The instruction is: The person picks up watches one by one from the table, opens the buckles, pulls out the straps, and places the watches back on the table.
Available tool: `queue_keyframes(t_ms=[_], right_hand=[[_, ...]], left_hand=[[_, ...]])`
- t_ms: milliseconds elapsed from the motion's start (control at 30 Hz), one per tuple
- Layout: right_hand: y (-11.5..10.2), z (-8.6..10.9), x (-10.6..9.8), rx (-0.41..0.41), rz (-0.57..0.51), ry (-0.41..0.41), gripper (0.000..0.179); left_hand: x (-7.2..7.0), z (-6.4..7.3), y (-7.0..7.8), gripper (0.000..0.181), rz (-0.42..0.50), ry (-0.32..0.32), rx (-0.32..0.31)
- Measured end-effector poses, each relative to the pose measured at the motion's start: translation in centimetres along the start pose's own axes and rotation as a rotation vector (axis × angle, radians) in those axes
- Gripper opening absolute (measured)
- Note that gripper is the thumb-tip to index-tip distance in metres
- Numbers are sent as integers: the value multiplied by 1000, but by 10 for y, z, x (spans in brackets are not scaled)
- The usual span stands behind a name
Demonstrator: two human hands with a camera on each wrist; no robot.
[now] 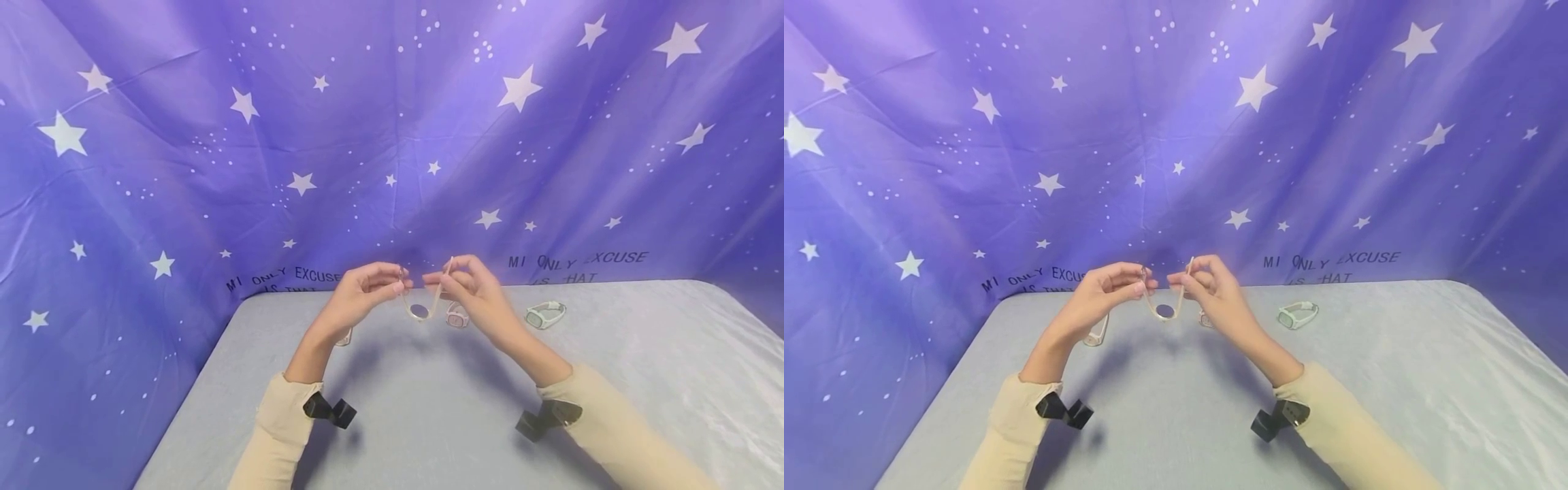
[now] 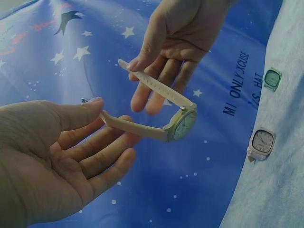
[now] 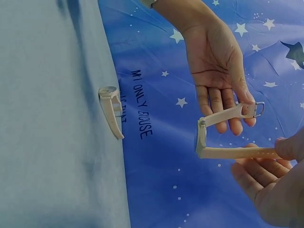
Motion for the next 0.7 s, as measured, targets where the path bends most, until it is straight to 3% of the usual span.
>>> queue_keyframes(t_ms=[200, 433, 700], right_hand=[[2, -11, 6, 27, -75, 3, 24], [14, -23, 15, 138, -184, -22, 27], [32, -37, 27, 317, -304, -24, 24]], left_hand=[[-8, 0, -5, 30, 43, 68, -17], [-14, 0, -15, 33, 78, 136, -76], [-21, 4, -33, 30, 44, 178, -226]])
Point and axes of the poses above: each hand's wrist, its own z-axis away from the middle knuckle, its own x-axis out of the palm, y = z × x, the point moved 7 cm from there along -z, towards the middle knuckle, and after that the axes turned 13 degrees about x, right-handed, at the moved point
